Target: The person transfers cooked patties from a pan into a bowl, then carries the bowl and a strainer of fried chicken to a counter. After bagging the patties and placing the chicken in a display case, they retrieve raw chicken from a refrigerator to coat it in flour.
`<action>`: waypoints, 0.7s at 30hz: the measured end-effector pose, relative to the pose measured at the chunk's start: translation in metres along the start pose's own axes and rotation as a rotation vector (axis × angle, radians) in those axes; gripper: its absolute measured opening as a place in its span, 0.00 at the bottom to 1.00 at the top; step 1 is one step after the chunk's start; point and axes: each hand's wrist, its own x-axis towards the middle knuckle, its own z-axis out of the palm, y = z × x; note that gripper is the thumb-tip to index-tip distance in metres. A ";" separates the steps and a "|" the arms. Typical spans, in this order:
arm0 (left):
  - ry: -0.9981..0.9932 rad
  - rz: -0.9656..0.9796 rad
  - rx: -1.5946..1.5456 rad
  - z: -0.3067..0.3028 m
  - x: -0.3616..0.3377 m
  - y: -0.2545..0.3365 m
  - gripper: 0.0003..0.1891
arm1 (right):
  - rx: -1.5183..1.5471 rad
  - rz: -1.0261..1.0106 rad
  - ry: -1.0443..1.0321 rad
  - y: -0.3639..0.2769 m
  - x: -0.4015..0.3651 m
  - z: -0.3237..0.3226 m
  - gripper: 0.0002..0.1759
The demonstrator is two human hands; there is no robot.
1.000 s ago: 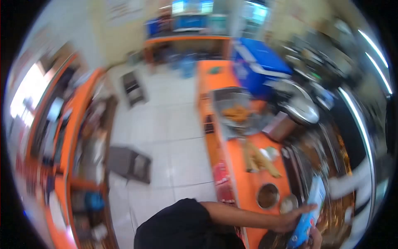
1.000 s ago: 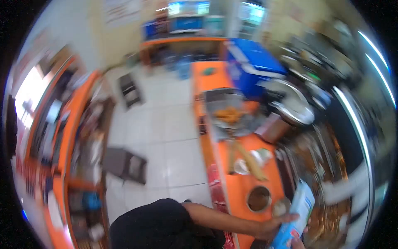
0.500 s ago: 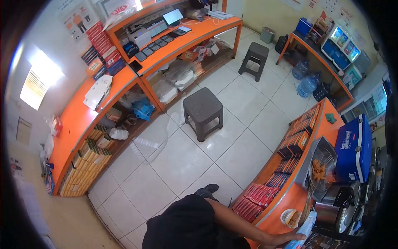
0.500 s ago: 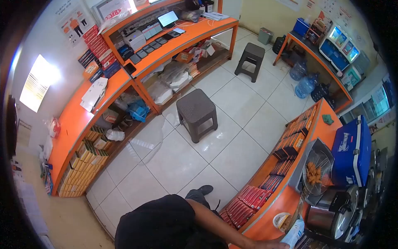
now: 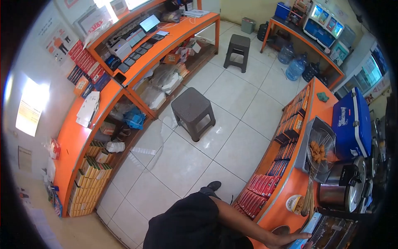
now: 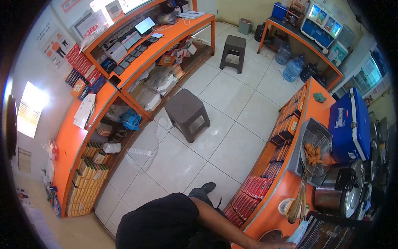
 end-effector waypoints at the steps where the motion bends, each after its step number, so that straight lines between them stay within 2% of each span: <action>1: 0.001 -0.005 0.008 0.001 0.000 -0.003 0.30 | 0.000 0.003 0.000 0.002 -0.002 -0.003 0.21; 7: 0.001 -0.044 0.067 0.004 0.008 -0.025 0.29 | -0.036 0.067 0.025 0.015 -0.026 -0.026 0.23; 10: -0.029 -0.158 -0.069 -0.020 0.024 -0.065 0.25 | 0.006 0.116 0.125 0.026 -0.051 -0.042 0.17; 12: -0.080 -0.086 -0.132 0.018 -0.008 -0.020 0.31 | -0.191 0.354 0.026 0.017 -0.064 -0.067 0.15; 14: -0.096 -0.196 -0.058 0.016 0.006 -0.014 0.44 | -0.373 0.286 0.083 0.005 -0.057 -0.091 0.14; 16: -0.102 -0.231 -0.013 0.041 0.012 -0.002 0.48 | -0.159 0.366 -0.022 0.001 -0.063 -0.106 0.15; 18: -0.128 -0.261 0.022 0.051 0.028 -0.007 0.48 | 0.017 0.491 -0.112 -0.006 -0.061 -0.114 0.16; 21: -0.186 -0.300 0.008 0.058 0.022 -0.009 0.46 | -0.151 0.463 -0.049 -0.023 -0.061 -0.097 0.20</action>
